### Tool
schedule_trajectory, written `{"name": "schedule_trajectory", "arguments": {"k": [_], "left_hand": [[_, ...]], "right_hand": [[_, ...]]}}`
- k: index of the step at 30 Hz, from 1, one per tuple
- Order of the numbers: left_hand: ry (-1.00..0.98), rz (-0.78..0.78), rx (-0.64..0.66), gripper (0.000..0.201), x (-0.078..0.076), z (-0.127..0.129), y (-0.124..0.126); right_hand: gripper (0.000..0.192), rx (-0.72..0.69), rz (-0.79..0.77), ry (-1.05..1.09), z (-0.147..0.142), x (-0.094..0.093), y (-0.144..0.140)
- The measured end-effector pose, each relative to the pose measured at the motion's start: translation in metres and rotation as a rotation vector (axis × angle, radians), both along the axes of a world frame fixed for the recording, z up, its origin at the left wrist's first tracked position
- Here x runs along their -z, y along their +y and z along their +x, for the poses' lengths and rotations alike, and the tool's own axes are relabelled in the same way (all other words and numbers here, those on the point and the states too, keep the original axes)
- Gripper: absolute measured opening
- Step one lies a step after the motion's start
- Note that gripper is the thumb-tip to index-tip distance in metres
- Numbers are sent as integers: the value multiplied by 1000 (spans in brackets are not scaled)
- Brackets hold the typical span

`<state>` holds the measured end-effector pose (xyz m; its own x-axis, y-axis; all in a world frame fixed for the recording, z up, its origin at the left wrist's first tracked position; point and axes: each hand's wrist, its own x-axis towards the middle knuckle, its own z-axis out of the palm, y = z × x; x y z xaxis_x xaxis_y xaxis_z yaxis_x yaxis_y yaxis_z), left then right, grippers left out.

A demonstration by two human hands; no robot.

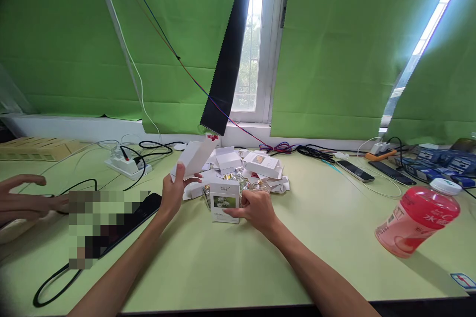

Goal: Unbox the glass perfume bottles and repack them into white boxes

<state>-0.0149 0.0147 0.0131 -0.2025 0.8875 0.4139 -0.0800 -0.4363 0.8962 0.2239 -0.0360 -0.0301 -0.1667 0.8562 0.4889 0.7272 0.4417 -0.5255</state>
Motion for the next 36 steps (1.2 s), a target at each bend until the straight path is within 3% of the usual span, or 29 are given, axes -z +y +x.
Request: {"name": "schedule_trajectory", "arguments": {"k": [6,13,23,36], "left_hand": [[235,30,62,62,11,5,0],[392,113,26,53,16,7,1],[602,130,-99,52,18,8,-3],[776,296,-69,54,24,3,5]], "right_hand": [[56,15,108,252,2,4,1],[50,58,168,418,0,-5,-4],[44,99,146,516,2,-5,-3],[37,77,108,563,4,2,5]]}}
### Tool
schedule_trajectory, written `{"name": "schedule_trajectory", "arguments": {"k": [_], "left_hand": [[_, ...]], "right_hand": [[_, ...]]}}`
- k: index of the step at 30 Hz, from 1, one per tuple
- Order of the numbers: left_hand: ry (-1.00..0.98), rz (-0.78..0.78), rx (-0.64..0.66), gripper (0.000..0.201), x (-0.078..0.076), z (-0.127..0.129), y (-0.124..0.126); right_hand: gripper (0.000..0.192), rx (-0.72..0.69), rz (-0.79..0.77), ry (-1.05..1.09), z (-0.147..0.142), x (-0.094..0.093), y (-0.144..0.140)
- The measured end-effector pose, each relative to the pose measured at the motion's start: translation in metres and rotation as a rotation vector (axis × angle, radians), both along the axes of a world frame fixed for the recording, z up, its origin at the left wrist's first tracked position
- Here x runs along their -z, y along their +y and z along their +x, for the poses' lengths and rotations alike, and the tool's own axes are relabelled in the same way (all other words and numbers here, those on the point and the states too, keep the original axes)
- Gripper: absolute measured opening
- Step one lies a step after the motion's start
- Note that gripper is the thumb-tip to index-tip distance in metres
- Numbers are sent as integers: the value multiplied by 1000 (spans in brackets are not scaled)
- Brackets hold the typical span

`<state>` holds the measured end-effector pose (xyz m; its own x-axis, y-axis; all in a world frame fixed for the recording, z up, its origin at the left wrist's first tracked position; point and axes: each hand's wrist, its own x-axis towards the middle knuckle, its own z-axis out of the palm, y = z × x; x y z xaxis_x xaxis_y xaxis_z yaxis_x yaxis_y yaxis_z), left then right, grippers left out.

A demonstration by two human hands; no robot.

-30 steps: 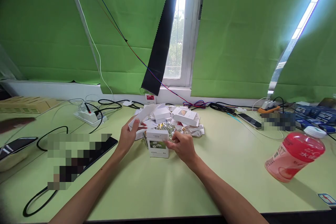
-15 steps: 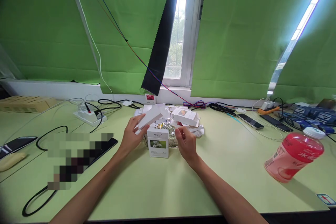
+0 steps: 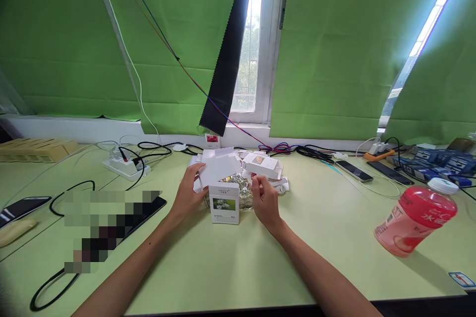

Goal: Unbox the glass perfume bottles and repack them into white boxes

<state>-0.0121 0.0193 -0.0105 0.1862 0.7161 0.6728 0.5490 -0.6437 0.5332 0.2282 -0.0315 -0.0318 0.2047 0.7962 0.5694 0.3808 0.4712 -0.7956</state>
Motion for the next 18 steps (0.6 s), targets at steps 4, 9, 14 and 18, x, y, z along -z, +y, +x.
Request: {"name": "schedule_trajectory", "arguments": {"k": [4,9,14,18], "left_hand": [[-31,-13,6,60,0,0,-1],[-51,-23,-17,67,0,-2,0],[-39,33,-23,70,0,-3,1],[-45,43,-39,71,0,-3,1]], "right_hand": [[30,83,49,-68,1,-7,6],[11,135,199,-230,-2,-40,22],[48,-142,213,-550,-4,-88,42],[76,-339,17,-867,-7,-110,51]]}}
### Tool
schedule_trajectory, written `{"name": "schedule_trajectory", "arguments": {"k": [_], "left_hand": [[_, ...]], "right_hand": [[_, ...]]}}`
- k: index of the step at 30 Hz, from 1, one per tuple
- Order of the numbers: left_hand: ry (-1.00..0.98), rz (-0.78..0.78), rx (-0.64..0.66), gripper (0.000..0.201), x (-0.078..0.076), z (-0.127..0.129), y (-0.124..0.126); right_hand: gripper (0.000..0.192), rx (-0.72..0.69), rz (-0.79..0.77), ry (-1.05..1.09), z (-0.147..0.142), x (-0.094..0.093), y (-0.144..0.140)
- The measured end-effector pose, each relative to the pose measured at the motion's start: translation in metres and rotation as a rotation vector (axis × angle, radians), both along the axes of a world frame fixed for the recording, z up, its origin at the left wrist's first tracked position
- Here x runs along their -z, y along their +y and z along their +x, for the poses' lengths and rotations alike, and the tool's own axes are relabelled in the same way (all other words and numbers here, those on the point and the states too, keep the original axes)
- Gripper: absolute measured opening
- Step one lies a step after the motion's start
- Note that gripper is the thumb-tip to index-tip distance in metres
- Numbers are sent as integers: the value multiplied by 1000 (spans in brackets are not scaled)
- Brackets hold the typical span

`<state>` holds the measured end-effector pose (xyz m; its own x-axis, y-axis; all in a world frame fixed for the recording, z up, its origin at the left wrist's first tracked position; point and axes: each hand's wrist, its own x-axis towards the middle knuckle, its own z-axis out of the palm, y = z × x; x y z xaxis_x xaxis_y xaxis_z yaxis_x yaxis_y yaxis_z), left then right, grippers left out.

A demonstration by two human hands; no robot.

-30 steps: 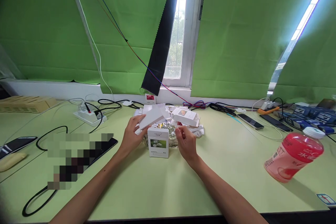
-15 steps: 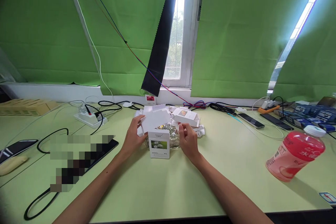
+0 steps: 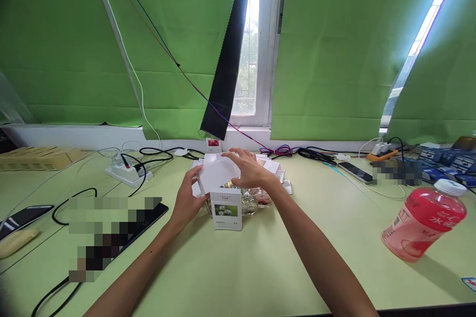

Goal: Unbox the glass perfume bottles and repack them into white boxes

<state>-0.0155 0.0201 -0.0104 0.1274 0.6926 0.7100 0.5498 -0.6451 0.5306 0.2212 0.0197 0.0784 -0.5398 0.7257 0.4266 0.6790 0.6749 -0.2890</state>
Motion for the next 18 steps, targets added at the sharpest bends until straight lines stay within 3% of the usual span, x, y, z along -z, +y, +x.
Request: {"name": "schedule_trajectory", "arguments": {"k": [3,6,18], "left_hand": [[-13,6,-10,72,0,0,-1],[-18,14,-3,72,1,2,-1],[21,64,66,75,3,7,-8]], "right_hand": [[88,-66,-98,-129,-4,-3,3],[94,-68,-69,-156,-7,1,6],[87,-149,60,-154,-21,17,14]]}}
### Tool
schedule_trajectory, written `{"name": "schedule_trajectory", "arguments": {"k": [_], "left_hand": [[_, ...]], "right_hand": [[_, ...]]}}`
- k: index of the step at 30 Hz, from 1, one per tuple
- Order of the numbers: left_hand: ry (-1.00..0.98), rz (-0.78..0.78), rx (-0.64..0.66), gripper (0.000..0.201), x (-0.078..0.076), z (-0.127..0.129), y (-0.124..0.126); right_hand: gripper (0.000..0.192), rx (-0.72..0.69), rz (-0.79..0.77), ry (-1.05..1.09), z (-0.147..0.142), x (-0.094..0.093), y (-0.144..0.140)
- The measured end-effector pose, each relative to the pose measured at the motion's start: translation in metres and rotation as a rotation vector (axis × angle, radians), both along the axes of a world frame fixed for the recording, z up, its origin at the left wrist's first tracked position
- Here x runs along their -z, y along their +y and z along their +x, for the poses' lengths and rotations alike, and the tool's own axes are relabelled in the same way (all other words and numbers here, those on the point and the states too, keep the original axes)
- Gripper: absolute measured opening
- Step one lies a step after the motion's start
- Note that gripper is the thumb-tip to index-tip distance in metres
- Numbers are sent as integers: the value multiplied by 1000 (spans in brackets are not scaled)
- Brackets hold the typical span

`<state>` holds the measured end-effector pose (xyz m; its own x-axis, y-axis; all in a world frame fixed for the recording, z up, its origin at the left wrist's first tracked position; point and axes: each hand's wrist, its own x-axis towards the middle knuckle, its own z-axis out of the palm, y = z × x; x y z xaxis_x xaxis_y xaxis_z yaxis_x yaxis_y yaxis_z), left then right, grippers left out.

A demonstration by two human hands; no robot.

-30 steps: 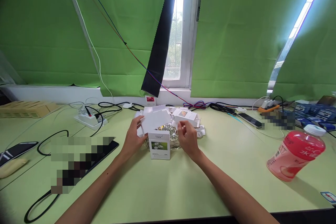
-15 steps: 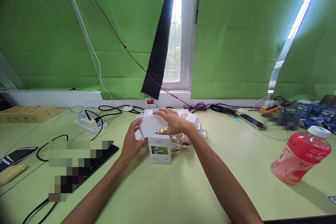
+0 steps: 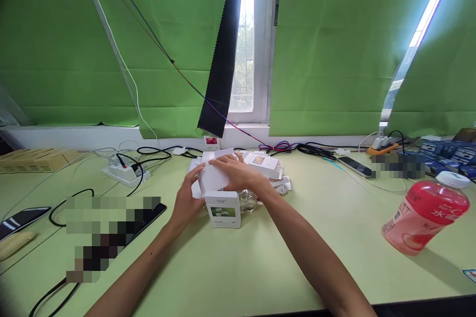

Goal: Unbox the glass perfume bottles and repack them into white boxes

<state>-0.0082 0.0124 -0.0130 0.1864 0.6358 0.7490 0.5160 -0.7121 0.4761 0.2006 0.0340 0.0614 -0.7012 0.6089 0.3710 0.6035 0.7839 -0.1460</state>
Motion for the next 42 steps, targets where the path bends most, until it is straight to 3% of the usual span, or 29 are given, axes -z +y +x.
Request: {"name": "schedule_trajectory", "arguments": {"k": [8,20,42], "left_hand": [[-39,57,35,70,-3,-1,3],[27,-104,-43,58,-1,1,0],[76,5,-21,37,-4,4,-3]], "right_hand": [[82,51,-21,46,11,-5,3],[89,84,-165,159,31,-12,4],[93,147,-185,84,28,-12,1]]}}
